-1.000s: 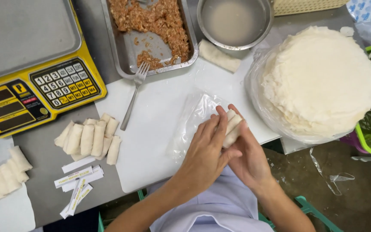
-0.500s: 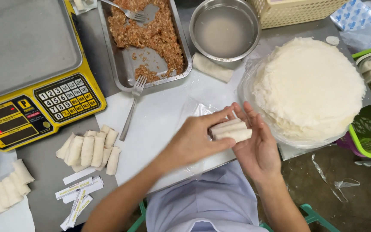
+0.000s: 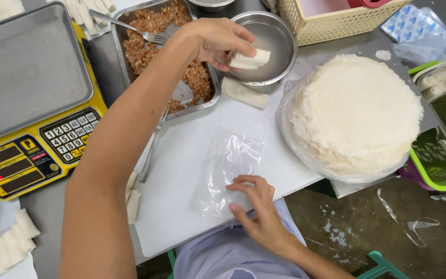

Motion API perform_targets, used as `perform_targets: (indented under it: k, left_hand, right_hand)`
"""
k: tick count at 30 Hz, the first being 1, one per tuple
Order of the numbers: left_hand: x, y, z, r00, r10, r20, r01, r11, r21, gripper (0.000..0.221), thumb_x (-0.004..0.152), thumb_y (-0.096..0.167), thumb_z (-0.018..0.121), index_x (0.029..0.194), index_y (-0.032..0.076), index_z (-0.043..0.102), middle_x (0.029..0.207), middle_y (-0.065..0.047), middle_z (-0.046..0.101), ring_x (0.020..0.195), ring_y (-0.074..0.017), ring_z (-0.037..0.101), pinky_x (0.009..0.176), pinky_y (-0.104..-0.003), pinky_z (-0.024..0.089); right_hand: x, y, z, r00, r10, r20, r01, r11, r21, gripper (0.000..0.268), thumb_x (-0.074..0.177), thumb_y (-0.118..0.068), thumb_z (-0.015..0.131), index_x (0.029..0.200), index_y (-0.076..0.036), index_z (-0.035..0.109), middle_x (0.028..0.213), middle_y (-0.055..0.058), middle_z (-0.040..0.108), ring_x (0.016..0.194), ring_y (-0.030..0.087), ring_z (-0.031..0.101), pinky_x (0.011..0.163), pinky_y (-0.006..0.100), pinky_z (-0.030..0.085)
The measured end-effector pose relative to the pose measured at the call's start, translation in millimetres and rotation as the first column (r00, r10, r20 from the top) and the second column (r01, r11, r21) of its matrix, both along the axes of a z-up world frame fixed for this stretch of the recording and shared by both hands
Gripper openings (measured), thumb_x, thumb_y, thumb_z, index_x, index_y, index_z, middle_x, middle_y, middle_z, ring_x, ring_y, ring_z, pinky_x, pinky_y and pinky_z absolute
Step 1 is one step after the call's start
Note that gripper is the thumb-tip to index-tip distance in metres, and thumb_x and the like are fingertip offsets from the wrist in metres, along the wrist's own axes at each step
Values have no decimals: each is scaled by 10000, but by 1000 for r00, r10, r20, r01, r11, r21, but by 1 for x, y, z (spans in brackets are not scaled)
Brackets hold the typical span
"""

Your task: The person picks up spring rolls from a table and places them into a clear plastic bag.

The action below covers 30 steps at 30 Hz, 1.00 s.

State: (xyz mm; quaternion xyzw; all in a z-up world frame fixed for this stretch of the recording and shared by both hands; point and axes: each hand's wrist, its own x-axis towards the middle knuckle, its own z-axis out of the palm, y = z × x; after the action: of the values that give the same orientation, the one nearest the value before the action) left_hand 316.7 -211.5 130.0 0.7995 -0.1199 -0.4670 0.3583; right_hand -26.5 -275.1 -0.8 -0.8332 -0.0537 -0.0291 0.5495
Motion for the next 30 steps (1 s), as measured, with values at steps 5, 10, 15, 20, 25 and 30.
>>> perform_targets:
  k: [5,10,15,20,25,30]
  left_hand:
    - [18,-15,-16,994,-48,97,30,984,174,262,911,269,714,1153,290,616,950,68,677,759,-76,577,766,-281,493]
    - [25,-21,-27,983,-112,143,72,963,260,205,909,306,719,1108,295,674,890,58,641,737,-84,575,753,-288,477]
    - [11,-16,-13,977,-136,162,90,960,265,419,913,297,690,1320,274,595,1000,43,713,781,-82,667,763,-280,462]
    - [4,-3,2,941,-205,271,177,976,125,669,913,217,705,1542,217,476,737,21,531,531,-59,361,469,-229,288]
    - [14,2,-45,5,-262,965,325,913,246,733,789,100,841,1447,109,518,1025,-162,736,972,-338,700,835,-558,532]
    - [12,15,-66,-601,-351,718,132,842,523,622,865,61,734,1424,234,523,984,-35,692,844,-193,626,780,-371,450]
  right_hand:
    - [-13,9,-11,992,119,53,-104,970,-219,480,950,-455,696,1345,-210,578,1348,109,518,1342,274,473,1051,454,272]
    - [-22,20,-25,966,189,176,-125,938,-323,695,799,-525,901,1303,-182,566,1258,138,515,1175,307,518,983,517,313]
    - [-27,27,-32,967,190,168,-127,936,-327,525,799,-354,925,1163,-188,586,1169,84,521,1068,265,534,931,473,303]
    - [-29,27,-33,962,156,224,-76,942,-328,386,879,-288,860,1120,-170,583,1073,54,540,974,212,549,867,422,319]
    - [-28,25,-29,942,107,318,4,944,-329,372,850,-242,872,1055,-142,578,973,38,560,919,183,577,822,395,323]
    - [-25,25,-25,943,91,322,14,950,-311,298,906,-237,813,1064,-143,578,971,39,605,866,182,579,782,376,327]
